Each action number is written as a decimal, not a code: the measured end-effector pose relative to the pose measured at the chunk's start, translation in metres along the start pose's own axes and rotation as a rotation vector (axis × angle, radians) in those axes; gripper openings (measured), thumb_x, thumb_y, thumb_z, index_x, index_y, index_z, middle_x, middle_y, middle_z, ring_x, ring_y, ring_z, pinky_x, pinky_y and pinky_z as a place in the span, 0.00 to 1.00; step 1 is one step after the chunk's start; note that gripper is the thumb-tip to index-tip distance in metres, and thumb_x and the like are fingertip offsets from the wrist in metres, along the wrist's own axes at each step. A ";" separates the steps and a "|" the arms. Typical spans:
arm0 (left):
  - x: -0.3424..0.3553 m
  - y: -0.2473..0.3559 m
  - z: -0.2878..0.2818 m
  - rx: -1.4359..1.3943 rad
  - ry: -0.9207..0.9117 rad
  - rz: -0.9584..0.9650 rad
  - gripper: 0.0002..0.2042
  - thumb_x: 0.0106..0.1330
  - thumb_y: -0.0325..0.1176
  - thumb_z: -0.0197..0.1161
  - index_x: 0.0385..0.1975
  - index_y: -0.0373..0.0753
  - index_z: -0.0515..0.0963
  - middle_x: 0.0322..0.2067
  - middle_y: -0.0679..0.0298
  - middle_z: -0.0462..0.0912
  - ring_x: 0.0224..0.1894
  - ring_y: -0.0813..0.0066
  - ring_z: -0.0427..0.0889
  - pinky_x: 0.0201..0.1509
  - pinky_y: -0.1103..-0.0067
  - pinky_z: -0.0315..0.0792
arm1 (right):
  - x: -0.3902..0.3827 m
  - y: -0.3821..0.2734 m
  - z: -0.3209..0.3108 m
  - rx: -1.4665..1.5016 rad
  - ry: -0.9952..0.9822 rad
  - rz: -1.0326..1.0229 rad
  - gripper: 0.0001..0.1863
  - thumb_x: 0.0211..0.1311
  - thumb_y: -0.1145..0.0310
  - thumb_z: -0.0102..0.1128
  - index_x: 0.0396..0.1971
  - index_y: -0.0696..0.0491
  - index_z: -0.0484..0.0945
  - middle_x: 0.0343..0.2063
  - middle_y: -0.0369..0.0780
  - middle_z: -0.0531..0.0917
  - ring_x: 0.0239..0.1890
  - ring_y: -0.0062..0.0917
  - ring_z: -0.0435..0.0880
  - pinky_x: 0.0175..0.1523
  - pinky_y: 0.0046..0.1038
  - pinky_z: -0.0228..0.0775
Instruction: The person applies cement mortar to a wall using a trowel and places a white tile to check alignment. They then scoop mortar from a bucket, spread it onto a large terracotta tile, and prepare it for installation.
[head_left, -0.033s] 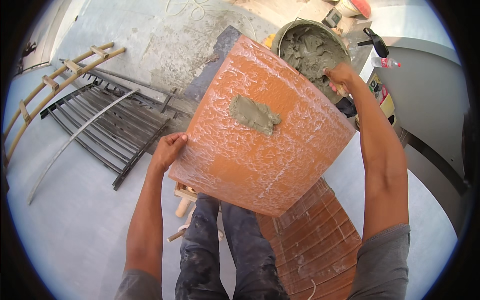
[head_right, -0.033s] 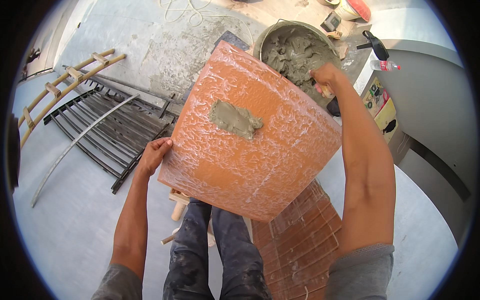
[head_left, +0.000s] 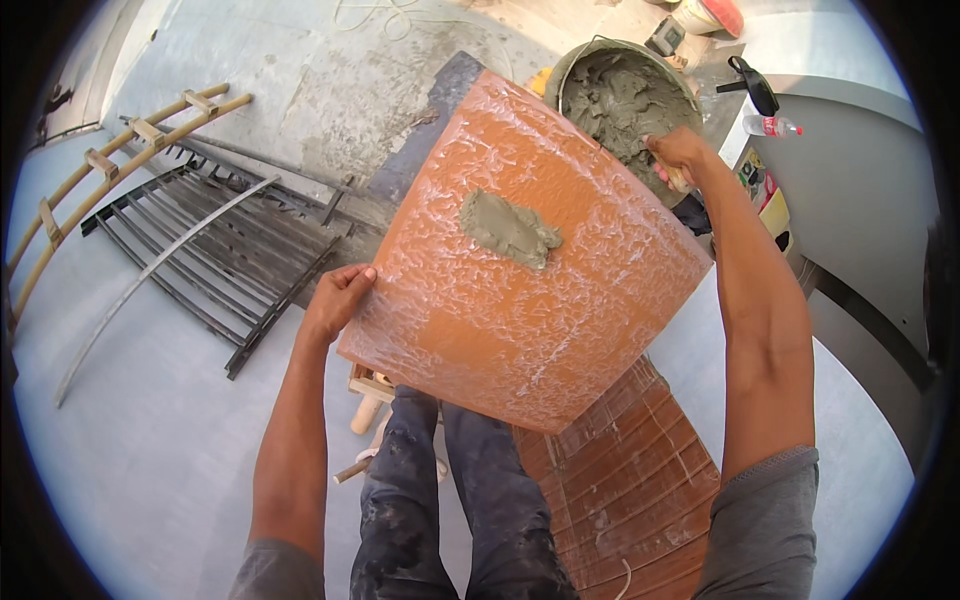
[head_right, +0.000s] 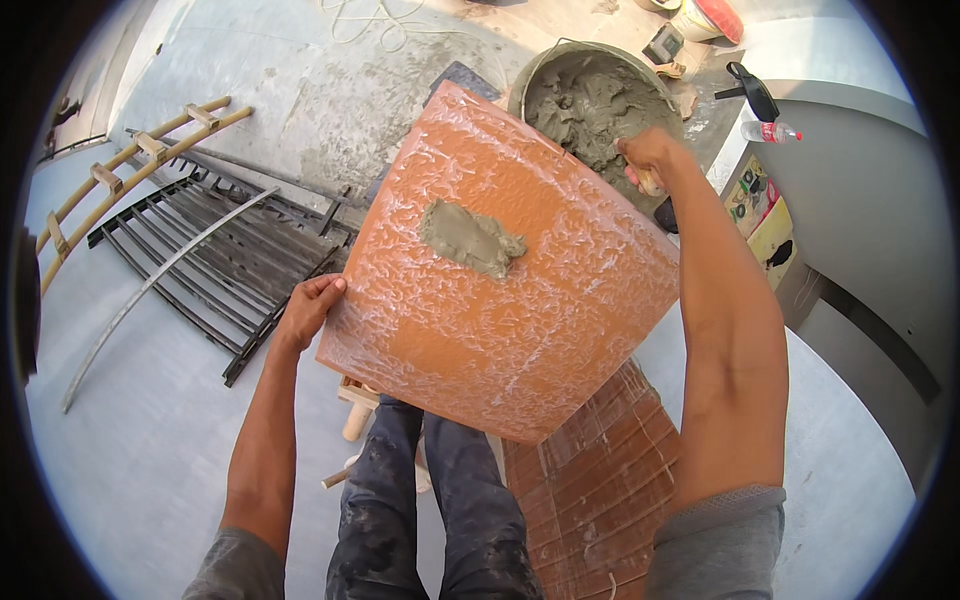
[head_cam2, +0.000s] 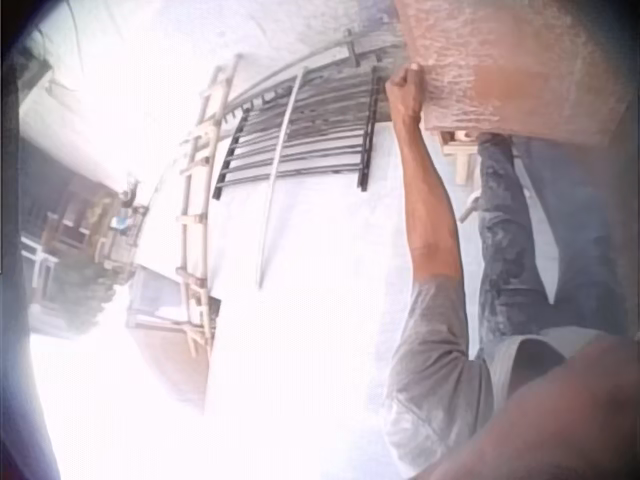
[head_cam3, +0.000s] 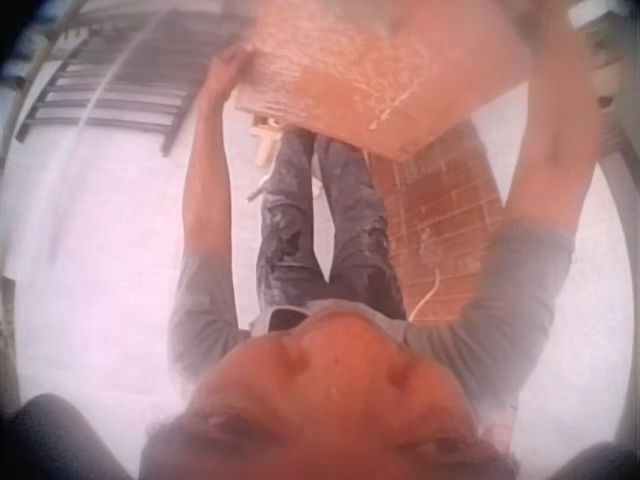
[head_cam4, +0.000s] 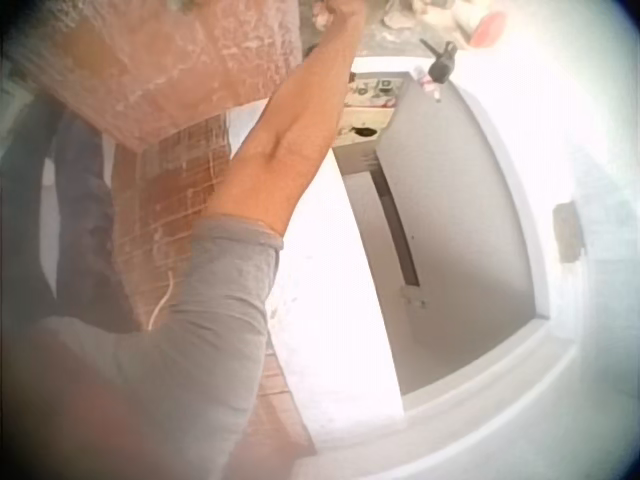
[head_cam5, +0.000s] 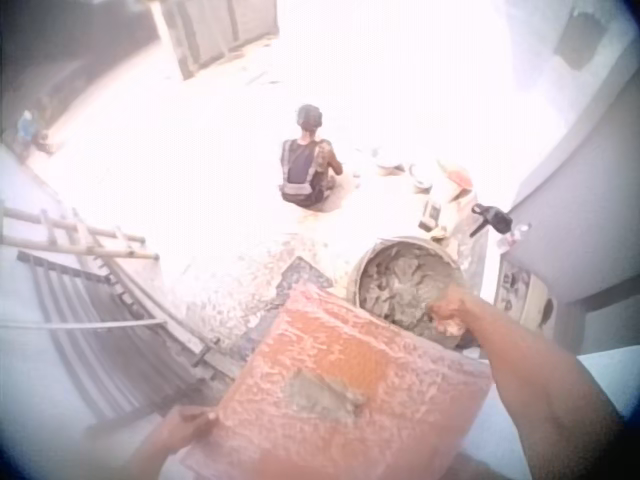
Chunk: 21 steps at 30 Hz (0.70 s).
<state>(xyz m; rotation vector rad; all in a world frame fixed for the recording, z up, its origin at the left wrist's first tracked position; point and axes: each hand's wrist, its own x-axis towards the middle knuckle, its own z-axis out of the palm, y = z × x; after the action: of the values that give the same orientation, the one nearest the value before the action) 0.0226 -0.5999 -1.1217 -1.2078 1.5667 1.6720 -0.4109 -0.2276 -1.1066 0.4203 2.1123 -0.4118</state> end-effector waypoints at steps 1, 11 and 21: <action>-0.002 0.002 -0.001 0.007 0.001 0.009 0.17 0.72 0.40 0.62 0.48 0.32 0.83 0.38 0.69 0.85 0.40 0.83 0.79 0.48 0.81 0.73 | 0.001 -0.002 0.002 -0.133 -0.013 -0.076 0.24 0.66 0.60 0.60 0.20 0.67 0.78 0.15 0.48 0.82 0.18 0.35 0.82 0.22 0.40 0.72; 0.000 0.010 -0.001 0.067 0.023 0.013 0.16 0.73 0.39 0.62 0.50 0.33 0.83 0.40 0.70 0.86 0.40 0.85 0.80 0.50 0.83 0.73 | 0.001 0.003 -0.001 0.008 -0.117 -0.153 0.21 0.69 0.56 0.62 0.29 0.61 0.76 0.18 0.40 0.79 0.12 0.26 0.74 0.17 0.34 0.68; -0.002 0.010 -0.005 0.066 0.009 0.024 0.18 0.72 0.41 0.63 0.52 0.33 0.82 0.39 0.70 0.86 0.39 0.85 0.79 0.48 0.84 0.73 | 0.004 0.019 0.012 0.173 -0.133 -0.241 0.19 0.69 0.52 0.62 0.35 0.56 0.75 0.22 0.36 0.76 0.15 0.19 0.72 0.17 0.27 0.65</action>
<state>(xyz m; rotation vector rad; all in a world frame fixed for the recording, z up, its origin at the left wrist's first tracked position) 0.0158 -0.6057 -1.1143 -1.1691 1.6344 1.6193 -0.3962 -0.2156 -1.1191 0.2290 2.0100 -0.7461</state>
